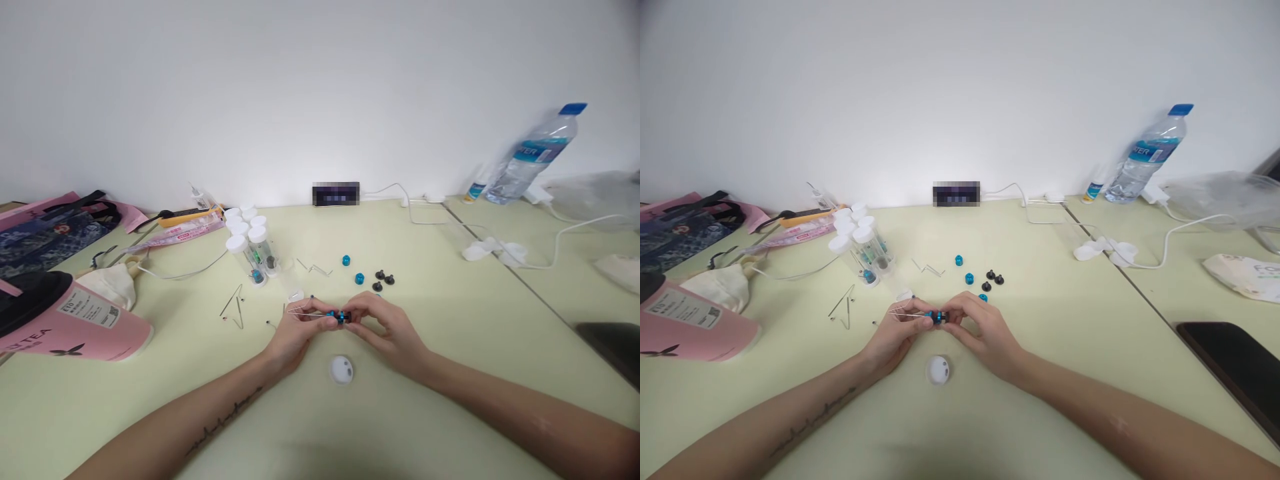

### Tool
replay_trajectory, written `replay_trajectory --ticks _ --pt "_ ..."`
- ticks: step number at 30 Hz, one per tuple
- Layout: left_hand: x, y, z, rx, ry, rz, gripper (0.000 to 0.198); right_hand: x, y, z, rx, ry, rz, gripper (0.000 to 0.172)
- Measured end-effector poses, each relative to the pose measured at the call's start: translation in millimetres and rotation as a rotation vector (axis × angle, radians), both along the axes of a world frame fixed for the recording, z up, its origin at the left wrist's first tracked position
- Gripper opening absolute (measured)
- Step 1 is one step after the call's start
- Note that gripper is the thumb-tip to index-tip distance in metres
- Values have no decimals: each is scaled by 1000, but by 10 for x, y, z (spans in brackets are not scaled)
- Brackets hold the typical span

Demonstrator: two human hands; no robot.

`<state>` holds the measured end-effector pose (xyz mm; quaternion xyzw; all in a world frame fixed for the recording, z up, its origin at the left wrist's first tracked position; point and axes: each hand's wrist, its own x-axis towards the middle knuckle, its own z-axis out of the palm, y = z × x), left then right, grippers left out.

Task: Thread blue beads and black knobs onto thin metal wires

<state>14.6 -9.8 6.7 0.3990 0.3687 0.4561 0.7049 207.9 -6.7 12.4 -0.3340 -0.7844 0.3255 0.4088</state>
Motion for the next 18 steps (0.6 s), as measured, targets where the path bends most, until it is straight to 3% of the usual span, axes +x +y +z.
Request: replay_trajectory --ticks 7,12,15,18 --pt "-1 -8 5 26 42 -64 18 2 -9 -17 -72 44 19 10" --pt "-27 -111 121 -25 265 -73 27 24 8 -28 -302 154 -45 11" --pt "-212 -278 301 89 525 -16 23 27 33 -53 -383 217 -91 15" --pt "-569 -660 459 335 692 204 19 18 46 -77 -398 233 -87 16"
